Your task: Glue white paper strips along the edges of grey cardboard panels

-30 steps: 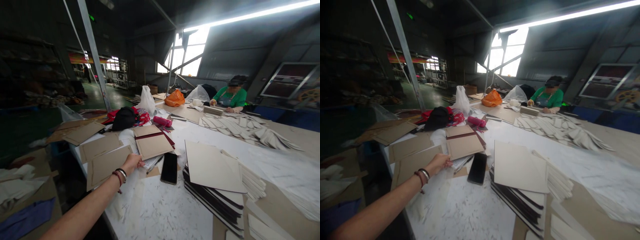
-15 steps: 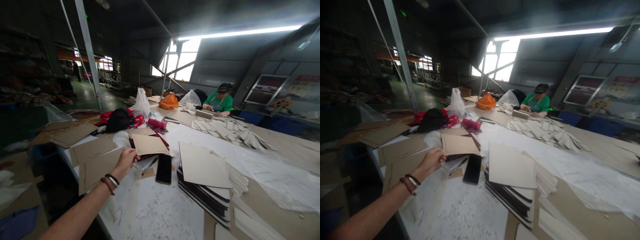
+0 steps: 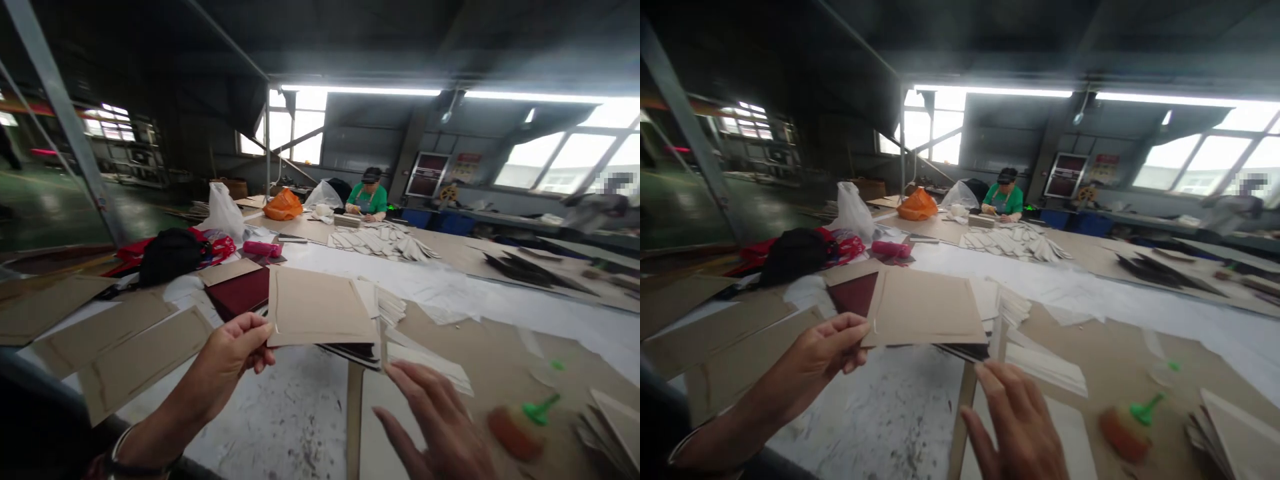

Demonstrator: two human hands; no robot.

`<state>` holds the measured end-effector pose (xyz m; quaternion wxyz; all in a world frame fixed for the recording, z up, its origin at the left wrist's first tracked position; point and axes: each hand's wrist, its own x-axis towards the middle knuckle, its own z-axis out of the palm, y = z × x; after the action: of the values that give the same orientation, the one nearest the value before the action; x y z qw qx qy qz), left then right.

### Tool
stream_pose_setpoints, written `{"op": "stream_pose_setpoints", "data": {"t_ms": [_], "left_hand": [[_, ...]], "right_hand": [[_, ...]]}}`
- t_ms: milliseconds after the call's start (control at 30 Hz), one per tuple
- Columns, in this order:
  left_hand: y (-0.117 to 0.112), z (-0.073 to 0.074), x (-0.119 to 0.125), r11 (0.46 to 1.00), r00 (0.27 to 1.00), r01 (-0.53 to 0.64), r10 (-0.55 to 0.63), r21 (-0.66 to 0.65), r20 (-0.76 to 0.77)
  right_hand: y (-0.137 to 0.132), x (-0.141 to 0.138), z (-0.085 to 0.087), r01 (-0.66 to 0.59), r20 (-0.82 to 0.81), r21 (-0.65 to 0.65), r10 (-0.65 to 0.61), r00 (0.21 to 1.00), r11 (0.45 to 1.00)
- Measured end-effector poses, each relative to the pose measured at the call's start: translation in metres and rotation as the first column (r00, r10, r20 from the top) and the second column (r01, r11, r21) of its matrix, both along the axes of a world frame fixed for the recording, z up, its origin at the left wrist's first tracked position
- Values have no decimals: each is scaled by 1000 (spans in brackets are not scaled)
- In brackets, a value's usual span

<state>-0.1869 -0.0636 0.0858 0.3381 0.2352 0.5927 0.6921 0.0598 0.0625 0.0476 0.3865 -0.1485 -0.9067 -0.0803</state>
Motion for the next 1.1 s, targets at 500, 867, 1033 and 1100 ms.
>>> {"op": "stream_pose_setpoints", "data": {"t_ms": [500,867,1033,1100], "left_hand": [[36,1,114,907,907,420,-420,-28,14],[43,-83,125,951,957,267,-244,-153,156],[41,-117,152,924,903,360,-313,-124,293],[43,-121,157,915,892,394,-358,-85,277]], "right_hand": [[-27,-11,11,252,-47,-43,-254,966,967],[-10,34,30,83,-509,-635,-496,704,768],[-11,37,14,-171,-626,-761,-641,443,625],[-12,37,9,-224,-640,-760,-646,416,610]]}}
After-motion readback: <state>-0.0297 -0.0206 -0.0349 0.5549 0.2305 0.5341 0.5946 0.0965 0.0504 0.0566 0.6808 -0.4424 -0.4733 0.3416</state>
